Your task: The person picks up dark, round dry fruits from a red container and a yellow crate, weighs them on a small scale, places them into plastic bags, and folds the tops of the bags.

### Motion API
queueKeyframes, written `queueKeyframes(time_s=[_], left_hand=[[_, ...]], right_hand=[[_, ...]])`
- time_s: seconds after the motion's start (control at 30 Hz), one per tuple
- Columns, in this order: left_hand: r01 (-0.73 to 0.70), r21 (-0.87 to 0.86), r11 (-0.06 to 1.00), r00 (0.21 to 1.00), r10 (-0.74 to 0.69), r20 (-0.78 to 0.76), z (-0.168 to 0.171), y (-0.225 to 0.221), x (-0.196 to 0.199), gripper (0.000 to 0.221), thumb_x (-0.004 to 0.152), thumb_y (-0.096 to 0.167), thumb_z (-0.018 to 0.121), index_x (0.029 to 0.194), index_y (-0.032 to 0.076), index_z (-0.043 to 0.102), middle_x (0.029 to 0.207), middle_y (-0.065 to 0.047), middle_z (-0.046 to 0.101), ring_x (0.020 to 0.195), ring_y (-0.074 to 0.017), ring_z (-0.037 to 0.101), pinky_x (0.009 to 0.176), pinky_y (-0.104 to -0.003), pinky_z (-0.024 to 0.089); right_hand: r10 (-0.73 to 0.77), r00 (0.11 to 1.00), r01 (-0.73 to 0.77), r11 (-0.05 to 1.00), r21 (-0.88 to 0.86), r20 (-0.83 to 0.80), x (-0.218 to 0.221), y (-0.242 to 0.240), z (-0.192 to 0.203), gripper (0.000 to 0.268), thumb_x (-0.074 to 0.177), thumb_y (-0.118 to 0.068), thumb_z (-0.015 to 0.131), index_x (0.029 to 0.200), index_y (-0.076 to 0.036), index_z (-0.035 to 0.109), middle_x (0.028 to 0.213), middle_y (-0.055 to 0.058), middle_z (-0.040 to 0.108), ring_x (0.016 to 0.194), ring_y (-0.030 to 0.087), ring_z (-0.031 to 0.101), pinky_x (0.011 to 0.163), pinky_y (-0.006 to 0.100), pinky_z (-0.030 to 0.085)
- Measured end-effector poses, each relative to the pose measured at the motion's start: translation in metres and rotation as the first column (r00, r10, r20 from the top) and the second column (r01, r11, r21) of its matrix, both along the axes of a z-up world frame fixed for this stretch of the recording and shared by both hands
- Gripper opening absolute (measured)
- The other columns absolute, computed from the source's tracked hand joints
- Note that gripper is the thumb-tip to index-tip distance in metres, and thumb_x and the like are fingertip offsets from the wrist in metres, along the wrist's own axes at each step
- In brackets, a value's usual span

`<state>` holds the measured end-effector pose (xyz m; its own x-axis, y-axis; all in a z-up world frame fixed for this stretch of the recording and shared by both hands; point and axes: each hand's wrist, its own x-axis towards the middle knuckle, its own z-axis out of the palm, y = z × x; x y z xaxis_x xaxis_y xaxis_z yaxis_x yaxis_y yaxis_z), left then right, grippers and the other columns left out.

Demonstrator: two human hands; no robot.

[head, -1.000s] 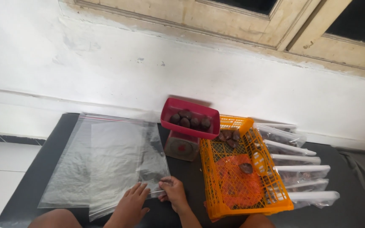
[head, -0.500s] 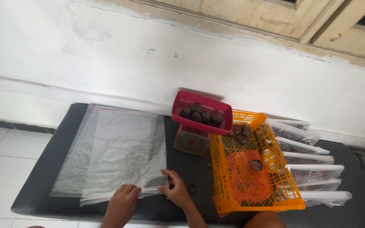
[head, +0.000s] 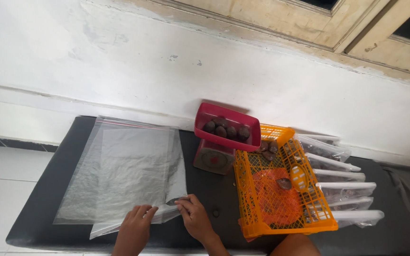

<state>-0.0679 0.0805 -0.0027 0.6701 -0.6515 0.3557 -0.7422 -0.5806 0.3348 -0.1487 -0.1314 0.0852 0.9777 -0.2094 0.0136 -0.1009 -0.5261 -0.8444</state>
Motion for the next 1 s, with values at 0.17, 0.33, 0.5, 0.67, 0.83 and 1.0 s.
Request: queueKeyframes(time_s=[0.17, 0.33, 0.5, 0.67, 0.83, 1.0], left_hand=[[-0.145, 0.147, 0.978, 0.989, 0.146, 0.003, -0.021, 0.022, 0.020, 0.038, 0.082, 0.006, 0.064, 0.118, 0.018, 0.069, 0.116, -0.002, 0.067, 0.108, -0.0291, 0.062, 0.085, -0.045, 0.055], [-0.313, 0.314, 0.896, 0.924, 0.364, -0.115, 0.013, 0.050, 0.030, 0.035, 0.092, 0.011, 0.059, 0.124, 0.022, 0.068, 0.120, 0.002, 0.068, 0.113, -0.0240, 0.063, 0.091, -0.041, 0.058], [-0.638, 0.058, 0.767, 0.770, 0.635, 0.066, 0.025, 0.069, 0.026, 0.028, 0.088, 0.027, 0.074, 0.114, 0.017, 0.073, 0.110, -0.006, 0.070, 0.105, -0.0308, 0.068, 0.091, -0.040, 0.058], [-0.669, -0.001, 0.743, 0.706, 0.636, -0.313, 0.009, 0.064, 0.028, 0.019, 0.093, 0.023, 0.071, 0.108, 0.012, 0.072, 0.100, -0.006, 0.073, 0.097, -0.0265, 0.070, 0.089, -0.043, 0.055], [-0.748, 0.040, 0.663, 0.512, 0.614, -0.601, 0.042, 0.053, 0.030, 0.019, 0.089, 0.026, 0.073, 0.106, 0.016, 0.076, 0.107, 0.000, 0.078, 0.098, -0.0190, 0.074, 0.094, -0.040, 0.052], [-0.859, 0.088, 0.504, 0.236, 0.544, -0.805, 0.090, 0.035, 0.022, 0.021, 0.095, 0.028, 0.070, 0.113, 0.019, 0.075, 0.080, -0.005, 0.082, 0.097, -0.0198, 0.072, 0.098, -0.037, 0.047]], right_hand=[[-0.002, 0.999, 0.002, 1.000, 0.003, 0.033, -0.004, -0.013, -0.009, 0.031, 0.106, -0.018, 0.052, 0.124, -0.004, 0.072, 0.115, 0.007, 0.060, 0.102, 0.021, 0.065, 0.086, 0.036, 0.054], [-0.037, 0.994, 0.049, 0.992, -0.117, 0.098, -0.006, -0.033, -0.019, 0.028, 0.103, -0.009, 0.052, 0.120, -0.004, 0.074, 0.116, 0.008, 0.062, 0.106, 0.025, 0.067, 0.091, 0.039, 0.057], [-0.284, 0.922, 0.354, 0.894, -0.276, 0.261, -0.007, -0.044, -0.024, 0.021, 0.092, -0.014, 0.071, 0.113, -0.015, 0.072, 0.107, 0.001, 0.056, 0.068, 0.014, 0.057, 0.066, 0.031, 0.054], [-0.272, 0.876, 0.405, 0.863, -0.301, 0.399, -0.002, -0.045, -0.044, 0.013, 0.089, -0.004, 0.073, 0.088, -0.012, 0.063, 0.092, 0.004, 0.056, 0.071, 0.016, 0.059, 0.065, 0.032, 0.053], [-0.403, 0.855, 0.465, 0.874, -0.140, 0.326, 0.000, -0.044, -0.036, 0.009, 0.086, -0.007, 0.077, 0.087, -0.011, 0.070, 0.089, 0.003, 0.062, 0.072, 0.015, 0.064, 0.067, 0.031, 0.056], [-0.531, 0.813, 0.527, 0.846, 0.085, 0.238, 0.002, -0.046, -0.035, 0.006, 0.084, -0.008, 0.079, 0.090, -0.007, 0.077, 0.100, 0.003, 0.067, 0.084, 0.014, 0.071, 0.075, 0.025, 0.066]])
